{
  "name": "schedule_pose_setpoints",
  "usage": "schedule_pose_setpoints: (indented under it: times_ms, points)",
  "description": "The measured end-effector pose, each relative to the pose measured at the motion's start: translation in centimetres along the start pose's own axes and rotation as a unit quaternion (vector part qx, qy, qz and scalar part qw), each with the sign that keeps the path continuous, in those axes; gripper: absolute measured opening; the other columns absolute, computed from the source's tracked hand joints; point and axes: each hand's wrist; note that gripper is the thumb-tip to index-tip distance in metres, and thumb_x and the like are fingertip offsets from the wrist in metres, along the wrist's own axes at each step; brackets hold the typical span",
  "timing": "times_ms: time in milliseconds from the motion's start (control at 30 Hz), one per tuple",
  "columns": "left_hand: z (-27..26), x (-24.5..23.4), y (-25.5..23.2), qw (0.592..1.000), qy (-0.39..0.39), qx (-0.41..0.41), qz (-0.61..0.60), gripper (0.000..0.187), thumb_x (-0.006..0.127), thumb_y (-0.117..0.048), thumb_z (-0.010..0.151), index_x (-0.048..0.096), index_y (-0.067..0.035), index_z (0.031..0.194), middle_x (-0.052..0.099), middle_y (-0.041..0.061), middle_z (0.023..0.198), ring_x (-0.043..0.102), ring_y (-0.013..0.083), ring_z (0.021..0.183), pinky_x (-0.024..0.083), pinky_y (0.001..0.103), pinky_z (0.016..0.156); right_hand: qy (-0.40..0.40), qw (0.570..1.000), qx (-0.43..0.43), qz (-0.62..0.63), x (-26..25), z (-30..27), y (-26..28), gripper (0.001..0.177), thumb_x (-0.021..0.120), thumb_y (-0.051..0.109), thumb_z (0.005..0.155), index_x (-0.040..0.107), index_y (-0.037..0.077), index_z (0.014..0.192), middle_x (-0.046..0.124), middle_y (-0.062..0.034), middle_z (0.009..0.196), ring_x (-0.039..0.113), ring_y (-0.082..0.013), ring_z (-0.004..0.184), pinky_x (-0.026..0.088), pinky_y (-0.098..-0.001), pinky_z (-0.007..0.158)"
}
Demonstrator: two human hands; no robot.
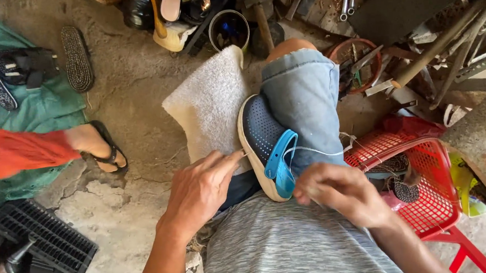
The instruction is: Hand-sewing the sole or upper of a blue clog-style shoe using a needle and thread.
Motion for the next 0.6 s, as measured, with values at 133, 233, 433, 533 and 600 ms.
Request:
schedule_pose_setpoints:
  times_ms: [133, 233, 433, 533, 600]
  points:
    - [-0.1, 0.3, 0.6, 0.999, -0.016, 0.033, 0.016, 0.035, 0.063, -0.016, 0.100, 0.070, -0.016, 0.135, 0.058, -0.001, 0.080, 0.056, 0.0195, 0.053, 0.040, 0.039, 0.038, -0.154, 0.969, 0.185, -0.059, 1.1, 1.7, -4.4, 0.027, 0.067, 0.014, 0.094, 0.078, -0.003, 0.112, 0.081, -0.0132, 0.084, 0.075, -0.0156, 0.069, 0.066, -0.0255, 0.069]
    - [0.2, 0.1, 1.0, 0.999, -0.010, 0.048, 0.018, 0.036, 0.065, -0.012, 0.098, 0.070, -0.013, 0.134, 0.058, -0.002, 0.079, 0.054, 0.0176, 0.050, 0.040, 0.038, 0.035, -0.127, 0.975, 0.176, -0.049, 2.3, 3.3, -4.0, 0.019, 0.058, 0.014, 0.101, 0.073, 0.002, 0.101, 0.071, -0.0095, 0.062, 0.066, -0.0126, 0.056, 0.061, -0.0274, 0.058]
    - [1.3, -0.9, 1.6, 0.997, -0.010, 0.080, 0.012, 0.029, 0.066, -0.013, 0.095, 0.076, -0.014, 0.123, 0.071, -0.001, 0.091, 0.069, 0.0259, 0.061, 0.049, 0.044, 0.047, -0.059, 0.975, 0.172, 0.126, 2.9, 4.6, -5.2, 0.016, 0.053, 0.013, 0.107, 0.055, 0.005, 0.093, 0.042, -0.0037, 0.050, 0.040, -0.0094, 0.043, 0.029, -0.0236, 0.041]
    - [1.5, -1.1, 2.0, 0.996, 0.005, 0.086, 0.006, 0.034, 0.063, -0.013, 0.096, 0.074, -0.021, 0.127, 0.064, -0.001, 0.081, 0.067, 0.0267, 0.066, 0.049, 0.045, 0.057, -0.061, 0.970, 0.162, 0.173, 3.1, 4.6, -7.1, 0.016, 0.053, 0.009, 0.107, 0.047, 0.009, 0.092, 0.039, -0.0008, 0.060, 0.039, -0.0080, 0.046, 0.027, -0.0229, 0.039]
    - [1.8, -1.5, 2.1, 0.996, 0.021, 0.087, 0.000, 0.035, 0.064, -0.013, 0.094, 0.075, -0.022, 0.126, 0.065, -0.003, 0.082, 0.068, 0.0263, 0.066, 0.050, 0.045, 0.056, -0.056, 0.968, 0.195, 0.150, 2.9, 5.1, -6.5, 0.018, 0.053, 0.006, 0.105, 0.047, 0.007, 0.088, 0.040, -0.0024, 0.056, 0.038, -0.0089, 0.045, 0.027, -0.0243, 0.039]
Point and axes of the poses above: each hand's wrist, its own z-axis towards the middle knuckle, its own x-axis out of the palm, y = z × x
